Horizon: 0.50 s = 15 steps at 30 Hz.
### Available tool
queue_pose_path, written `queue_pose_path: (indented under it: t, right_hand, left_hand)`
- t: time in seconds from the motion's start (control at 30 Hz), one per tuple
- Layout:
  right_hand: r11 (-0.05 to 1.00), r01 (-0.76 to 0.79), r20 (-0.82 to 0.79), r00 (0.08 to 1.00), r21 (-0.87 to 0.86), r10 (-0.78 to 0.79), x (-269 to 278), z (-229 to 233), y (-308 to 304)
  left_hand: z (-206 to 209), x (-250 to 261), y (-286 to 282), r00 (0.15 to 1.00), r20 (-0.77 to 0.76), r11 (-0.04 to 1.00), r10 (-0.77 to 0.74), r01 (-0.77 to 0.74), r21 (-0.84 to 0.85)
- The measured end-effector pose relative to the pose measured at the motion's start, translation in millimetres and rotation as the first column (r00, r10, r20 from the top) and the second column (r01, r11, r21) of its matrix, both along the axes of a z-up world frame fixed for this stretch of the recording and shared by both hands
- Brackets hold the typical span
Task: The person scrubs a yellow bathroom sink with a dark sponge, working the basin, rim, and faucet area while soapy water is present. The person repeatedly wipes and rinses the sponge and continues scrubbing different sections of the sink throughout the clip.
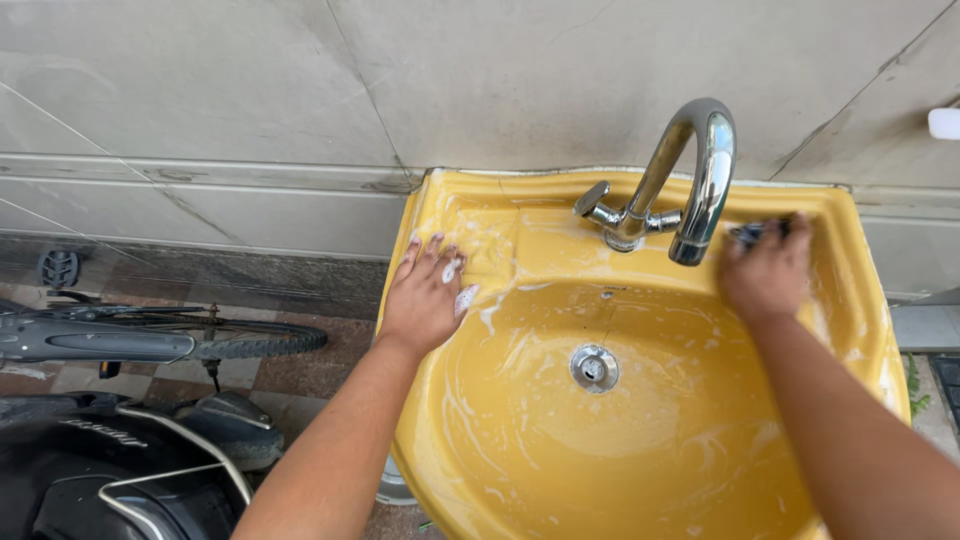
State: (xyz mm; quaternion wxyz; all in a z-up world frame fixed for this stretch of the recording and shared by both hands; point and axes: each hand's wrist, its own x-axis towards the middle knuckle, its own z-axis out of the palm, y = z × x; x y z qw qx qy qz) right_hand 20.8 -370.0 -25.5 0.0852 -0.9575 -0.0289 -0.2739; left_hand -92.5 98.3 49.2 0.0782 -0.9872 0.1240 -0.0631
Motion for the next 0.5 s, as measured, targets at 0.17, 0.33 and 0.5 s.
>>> queue_pose_path:
  t: [0.17,0.33,0.5]
  right_hand:
    - [0.957,0.025,-0.357,0.93,0.291,0.084,-16.7,-18.4,103.5]
    - [0.955,-0.294,-0.243,0.925,0.033,0.293,-9.0,-3.1,29.7]
    - [0.966,0.086,-0.141,0.982,-0.245,-0.124,-5.3,11.8,-22.3]
  left_hand:
    - [-8.7,-3.3,-4.7,0.995,0.087,0.998,0.039,-0.034,-0.057]
    - [-8.5,-2.0,-2.9,0.996,0.076,0.998,0.052,-0.054,0.017]
    - [-10.3,-3.5,-10.9,0.992,0.045,0.993,0.117,-0.117,-0.001]
